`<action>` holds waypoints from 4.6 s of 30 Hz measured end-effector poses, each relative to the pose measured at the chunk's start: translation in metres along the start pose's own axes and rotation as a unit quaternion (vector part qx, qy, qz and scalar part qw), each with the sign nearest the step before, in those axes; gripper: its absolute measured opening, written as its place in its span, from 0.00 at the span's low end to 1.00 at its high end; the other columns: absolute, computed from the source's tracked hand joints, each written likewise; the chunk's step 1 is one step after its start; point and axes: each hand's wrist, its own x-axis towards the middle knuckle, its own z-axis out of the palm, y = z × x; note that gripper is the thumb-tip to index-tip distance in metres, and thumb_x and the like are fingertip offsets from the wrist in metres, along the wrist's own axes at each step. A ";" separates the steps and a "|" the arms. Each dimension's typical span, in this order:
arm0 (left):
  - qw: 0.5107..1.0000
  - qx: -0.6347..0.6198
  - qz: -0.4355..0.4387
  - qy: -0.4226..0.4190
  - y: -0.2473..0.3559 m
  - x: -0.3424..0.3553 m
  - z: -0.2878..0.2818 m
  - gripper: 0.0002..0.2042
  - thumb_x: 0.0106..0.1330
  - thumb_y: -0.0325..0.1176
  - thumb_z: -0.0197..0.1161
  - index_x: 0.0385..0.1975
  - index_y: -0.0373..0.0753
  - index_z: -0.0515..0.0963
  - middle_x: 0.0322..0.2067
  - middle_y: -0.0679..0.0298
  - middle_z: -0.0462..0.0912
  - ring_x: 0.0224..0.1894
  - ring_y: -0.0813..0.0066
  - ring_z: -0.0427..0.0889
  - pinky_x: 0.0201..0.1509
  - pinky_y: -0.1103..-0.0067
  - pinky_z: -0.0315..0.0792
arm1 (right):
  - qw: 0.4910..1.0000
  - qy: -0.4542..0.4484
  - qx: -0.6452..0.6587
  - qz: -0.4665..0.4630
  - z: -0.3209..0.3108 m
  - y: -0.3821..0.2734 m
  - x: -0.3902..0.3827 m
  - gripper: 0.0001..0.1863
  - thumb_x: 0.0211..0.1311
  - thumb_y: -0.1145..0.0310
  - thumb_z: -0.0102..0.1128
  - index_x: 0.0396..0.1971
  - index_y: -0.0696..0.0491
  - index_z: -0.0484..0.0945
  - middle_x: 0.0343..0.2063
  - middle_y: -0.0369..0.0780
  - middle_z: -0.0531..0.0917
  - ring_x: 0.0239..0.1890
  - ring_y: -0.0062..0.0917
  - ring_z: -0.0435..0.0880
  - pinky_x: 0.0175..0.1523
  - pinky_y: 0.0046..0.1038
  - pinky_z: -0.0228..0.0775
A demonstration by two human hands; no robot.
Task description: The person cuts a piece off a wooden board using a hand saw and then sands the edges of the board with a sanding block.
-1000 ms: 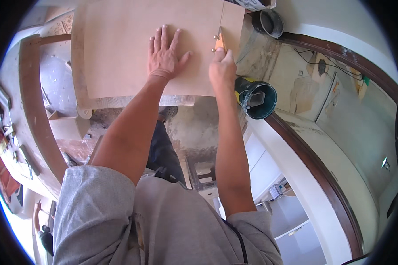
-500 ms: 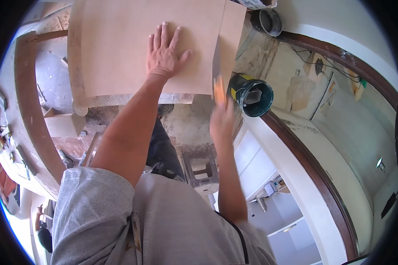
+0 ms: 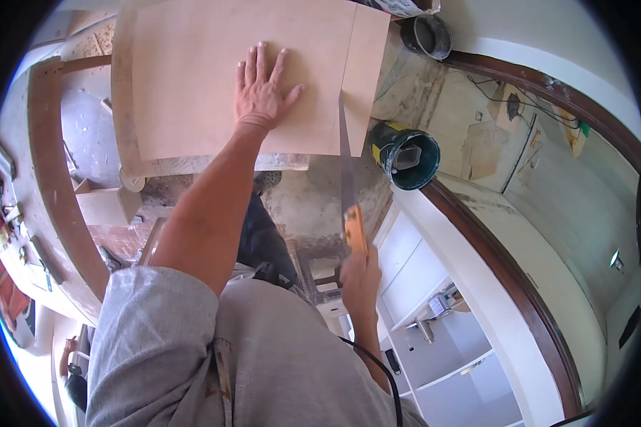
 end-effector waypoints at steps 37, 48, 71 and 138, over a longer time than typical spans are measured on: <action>0.999 0.020 -0.005 -0.029 0.005 0.001 -0.007 0.42 0.71 0.69 0.48 0.82 0.59 0.50 0.82 0.55 0.44 0.84 0.59 0.40 0.85 0.60 0.36 | 0.991 0.012 0.079 -0.109 0.022 -0.072 0.119 0.21 0.81 0.56 0.43 0.50 0.61 0.73 0.34 0.63 0.81 0.40 0.64 0.80 0.44 0.54 0.70; 1.000 0.003 -0.001 -0.012 0.000 -0.001 0.002 0.41 0.71 0.67 0.50 0.81 0.59 0.51 0.82 0.55 0.45 0.83 0.57 0.42 0.85 0.60 0.37 | 0.975 0.048 0.023 -0.215 0.025 -0.104 0.158 0.24 0.81 0.55 0.42 0.50 0.63 0.74 0.42 0.64 0.81 0.49 0.65 0.78 0.51 0.52 0.70; 1.000 0.007 -0.006 -0.008 0.001 0.006 -0.002 0.42 0.70 0.68 0.51 0.81 0.59 0.51 0.82 0.55 0.45 0.84 0.57 0.41 0.85 0.60 0.37 | 0.968 0.102 -0.011 -0.227 0.053 -0.107 0.238 0.23 0.79 0.55 0.47 0.46 0.65 0.76 0.40 0.64 0.83 0.47 0.64 0.80 0.50 0.53 0.72; 1.000 0.022 -0.004 -0.022 0.004 0.000 -0.004 0.42 0.68 0.69 0.53 0.80 0.58 0.55 0.80 0.51 0.49 0.83 0.53 0.46 0.84 0.57 0.42 | 0.979 0.036 0.080 -0.185 0.043 -0.086 0.192 0.23 0.81 0.55 0.43 0.48 0.63 0.75 0.40 0.62 0.83 0.46 0.63 0.80 0.49 0.52 0.72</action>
